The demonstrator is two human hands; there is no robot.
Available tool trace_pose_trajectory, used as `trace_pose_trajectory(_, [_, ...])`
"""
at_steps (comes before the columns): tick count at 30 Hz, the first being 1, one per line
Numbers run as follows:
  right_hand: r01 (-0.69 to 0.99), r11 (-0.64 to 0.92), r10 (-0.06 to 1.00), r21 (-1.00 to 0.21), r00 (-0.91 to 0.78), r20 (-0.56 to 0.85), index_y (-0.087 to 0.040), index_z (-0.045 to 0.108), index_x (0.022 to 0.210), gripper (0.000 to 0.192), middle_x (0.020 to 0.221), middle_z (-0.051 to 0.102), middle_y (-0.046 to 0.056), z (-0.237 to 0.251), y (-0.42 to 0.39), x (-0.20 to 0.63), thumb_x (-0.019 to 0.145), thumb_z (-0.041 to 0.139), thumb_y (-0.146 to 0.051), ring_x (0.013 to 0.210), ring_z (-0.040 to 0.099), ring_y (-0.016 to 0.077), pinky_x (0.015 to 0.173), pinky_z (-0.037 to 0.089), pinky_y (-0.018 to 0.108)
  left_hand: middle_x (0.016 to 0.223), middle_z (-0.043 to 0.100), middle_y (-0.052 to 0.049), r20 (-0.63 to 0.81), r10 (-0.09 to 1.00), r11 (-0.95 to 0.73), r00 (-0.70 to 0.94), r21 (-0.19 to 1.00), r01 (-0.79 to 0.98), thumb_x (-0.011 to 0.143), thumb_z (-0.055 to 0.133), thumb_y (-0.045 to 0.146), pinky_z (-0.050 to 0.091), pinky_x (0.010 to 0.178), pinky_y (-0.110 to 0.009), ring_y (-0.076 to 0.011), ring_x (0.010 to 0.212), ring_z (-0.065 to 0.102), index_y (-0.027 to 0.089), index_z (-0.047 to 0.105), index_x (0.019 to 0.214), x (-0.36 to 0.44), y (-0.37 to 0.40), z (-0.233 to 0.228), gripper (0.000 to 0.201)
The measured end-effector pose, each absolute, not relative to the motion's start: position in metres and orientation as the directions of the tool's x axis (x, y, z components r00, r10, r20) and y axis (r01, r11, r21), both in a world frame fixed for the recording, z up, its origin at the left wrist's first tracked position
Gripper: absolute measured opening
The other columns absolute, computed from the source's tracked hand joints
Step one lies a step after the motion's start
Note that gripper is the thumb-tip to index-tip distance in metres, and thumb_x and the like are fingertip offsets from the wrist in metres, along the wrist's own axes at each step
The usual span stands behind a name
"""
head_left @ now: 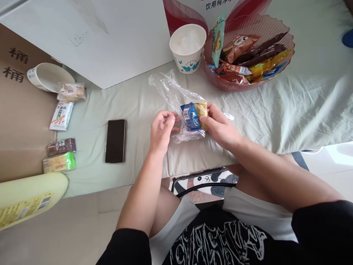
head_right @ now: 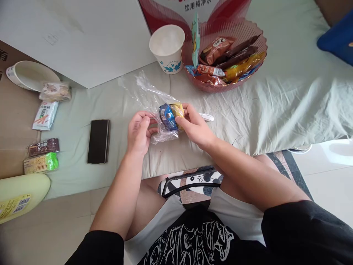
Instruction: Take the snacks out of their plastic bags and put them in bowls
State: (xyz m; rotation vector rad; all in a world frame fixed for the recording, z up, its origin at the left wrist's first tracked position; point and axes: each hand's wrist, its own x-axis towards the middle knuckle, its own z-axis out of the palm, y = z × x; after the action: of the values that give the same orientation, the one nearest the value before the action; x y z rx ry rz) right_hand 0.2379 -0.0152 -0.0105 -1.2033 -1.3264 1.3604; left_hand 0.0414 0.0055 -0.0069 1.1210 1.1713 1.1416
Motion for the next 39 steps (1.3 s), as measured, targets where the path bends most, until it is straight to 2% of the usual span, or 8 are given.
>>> trace_pose_trajectory(5, [-0.18, -0.163, 0.985, -0.97, -0.082, -0.15, -0.026, 0.052, 0.113, 0.041, 0.1, 0.065, 0.001, -0.007, -0.014, 0.235, 0.082, 0.071, -0.044, 0.093, 0.064, 0.0186, 0.089, 0.054, 0.035, 0.076, 0.065, 0.0, -0.083, 0.989, 0.076, 0.126, 0.995, 0.061, 0.065, 0.093, 0.056, 0.05, 0.057, -0.023, -0.0126, 0.068, 0.062, 0.02, 0.064, 0.077, 0.04, 0.003, -0.002, 0.047])
trace_pose_trajectory(12, [-0.42, -0.382, 0.924, -0.823, -0.196, -0.329, -0.028, 0.052, 0.102, 0.026, 0.105, 0.072, 0.005, 0.004, -0.014, 0.225, 0.081, 0.055, -0.043, 0.098, 0.07, 0.0266, 0.085, 0.059, 0.045, 0.062, 0.05, 0.005, -0.14, 0.978, 0.181, 0.154, 0.937, -0.298, 0.063, 0.095, 0.056, 0.044, 0.048, -0.022, -0.007, 0.051, 0.046, 0.021, 0.053, 0.068, 0.032, 0.009, 0.016, 0.054])
trace_pose_trajectory(16, [-0.478, -0.408, 0.913, -0.777, -0.201, -0.356, -0.027, 0.054, 0.101, 0.028, 0.106, 0.073, 0.008, 0.005, -0.013, 0.22, 0.078, 0.056, -0.043, 0.103, 0.069, 0.0305, 0.088, 0.059, 0.051, 0.062, 0.042, 0.005, -0.102, 0.981, 0.154, 0.163, 0.923, -0.352, 0.06, 0.094, 0.06, 0.044, 0.048, -0.024, -0.0075, 0.052, 0.041, 0.022, 0.05, 0.067, 0.026, 0.011, 0.017, 0.059])
trace_pose_trajectory(20, [-0.561, -0.433, 0.897, -0.706, -0.192, -0.399, -0.025, 0.06, 0.097, 0.026, 0.111, 0.074, 0.011, 0.008, -0.012, 0.222, 0.074, 0.055, -0.038, 0.11, 0.068, 0.0322, 0.094, 0.058, 0.054, 0.063, 0.032, 0.004, -0.052, 0.992, 0.09, 0.113, 0.928, -0.361, 0.076, 0.082, 0.064, 0.046, 0.052, -0.027, -0.0109, 0.054, 0.04, 0.027, 0.058, 0.077, 0.015, 0.011, 0.011, 0.045])
trace_pose_trajectory(23, [-0.583, -0.438, 0.896, -0.685, -0.215, -0.389, -0.025, 0.062, 0.103, 0.034, 0.122, 0.073, 0.012, 0.012, -0.013, 0.227, 0.08, 0.053, -0.048, 0.118, 0.067, 0.0324, 0.096, 0.058, 0.054, 0.062, 0.03, 0.003, -0.027, 1.0, 0.024, -0.004, 0.944, -0.33, 0.084, 0.071, 0.069, 0.046, 0.053, -0.03, -0.0143, 0.055, 0.039, 0.03, 0.061, 0.08, 0.004, 0.014, 0.009, 0.04])
trace_pose_trajectory(30, [-0.48, -0.364, 0.928, -0.798, -0.262, -0.266, -0.027, 0.058, 0.12, 0.069, 0.118, 0.071, 0.013, 0.017, -0.013, 0.235, 0.08, 0.048, -0.083, 0.117, 0.067, 0.0333, 0.086, 0.06, 0.054, 0.059, 0.037, 0.002, 0.087, 0.984, -0.145, -0.155, 0.896, -0.419, 0.088, 0.069, 0.063, 0.045, 0.059, -0.029, -0.0148, 0.061, 0.045, 0.029, 0.058, 0.077, -0.023, 0.028, 0.008, 0.037])
trace_pose_trajectory(35, [-0.5, -0.433, 0.895, -0.75, -0.335, -0.293, -0.027, 0.053, 0.133, 0.084, 0.126, 0.069, 0.014, 0.019, -0.016, 0.236, 0.079, 0.045, -0.091, 0.117, 0.068, 0.0333, 0.082, 0.062, 0.051, 0.061, 0.049, 0.008, 0.123, 0.966, -0.245, -0.226, 0.707, -0.663, 0.095, 0.073, 0.045, 0.05, 0.057, -0.016, -0.0063, 0.058, 0.05, 0.03, 0.057, 0.087, -0.045, 0.04, 0.004, 0.024])
trace_pose_trajectory(39, [-0.634, -0.465, 0.884, -0.617, -0.37, -0.286, -0.029, 0.055, 0.125, 0.073, 0.125, 0.071, 0.012, 0.012, -0.019, 0.231, 0.073, 0.07, -0.078, 0.112, 0.071, 0.0332, 0.081, 0.066, 0.053, 0.059, 0.055, 0.013, 0.137, 0.973, -0.228, -0.187, 0.424, -0.876, 0.109, 0.05, 0.049, 0.048, 0.054, -0.007, 0.0013, 0.052, 0.052, 0.027, 0.05, 0.088, -0.064, 0.046, 0.013, 0.031])
